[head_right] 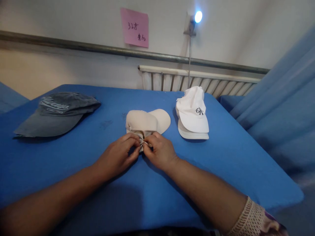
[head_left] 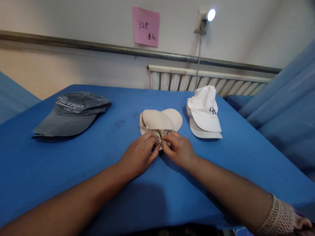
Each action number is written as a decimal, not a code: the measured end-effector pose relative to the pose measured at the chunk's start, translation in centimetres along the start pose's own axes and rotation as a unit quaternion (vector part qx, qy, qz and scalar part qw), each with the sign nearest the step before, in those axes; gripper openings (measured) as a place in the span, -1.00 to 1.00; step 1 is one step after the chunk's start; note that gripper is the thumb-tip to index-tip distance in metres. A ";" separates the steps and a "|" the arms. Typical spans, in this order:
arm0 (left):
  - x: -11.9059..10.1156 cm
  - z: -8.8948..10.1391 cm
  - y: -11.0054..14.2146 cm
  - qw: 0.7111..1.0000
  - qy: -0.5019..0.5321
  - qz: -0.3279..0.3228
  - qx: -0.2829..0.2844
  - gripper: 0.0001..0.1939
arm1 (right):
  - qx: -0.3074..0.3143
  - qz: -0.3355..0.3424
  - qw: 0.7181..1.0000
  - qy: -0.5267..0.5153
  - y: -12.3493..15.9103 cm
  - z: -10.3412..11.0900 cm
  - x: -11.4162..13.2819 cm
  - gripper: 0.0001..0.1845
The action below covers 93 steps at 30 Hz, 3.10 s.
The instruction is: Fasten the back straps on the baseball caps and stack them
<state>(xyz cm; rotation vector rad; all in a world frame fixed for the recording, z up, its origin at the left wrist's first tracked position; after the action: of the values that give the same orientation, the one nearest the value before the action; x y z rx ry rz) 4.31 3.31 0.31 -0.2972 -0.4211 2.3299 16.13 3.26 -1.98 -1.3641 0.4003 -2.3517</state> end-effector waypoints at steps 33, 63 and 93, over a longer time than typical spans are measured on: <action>1.7 -1.4 -0.1 0.980 0.180 0.087 0.009 -0.81 | -0.047 -0.156 0.947 -0.275 -0.1 -1.2 -3.5 -0.80; 1.1 -1.5 -0.1 0.979 0.188 0.074 0.010 -0.86 | -0.003 -0.121 0.974 -0.189 -0.2 -0.9 -2.3 -0.91; -0.1 -0.3 -0.5 0.991 0.132 0.034 0.012 -0.76 | -0.014 -0.145 0.936 -0.320 -0.2 -1.4 -3.3 -0.86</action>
<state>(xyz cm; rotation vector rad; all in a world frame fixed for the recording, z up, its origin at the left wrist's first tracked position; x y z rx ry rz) 4.76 3.64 0.21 -0.6068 -0.2555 2.3184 16.35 5.07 -5.10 -2.2108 0.0369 -1.9381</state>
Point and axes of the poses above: each hand's wrist, its own y-axis away from the middle knuckle, its own z-axis out of the back of the hand, x = y × z, the point moved 8 cm from there along -y, towards the middle knuckle, and after that the axes turned 13 degrees about -y, right-handed, at the moved point
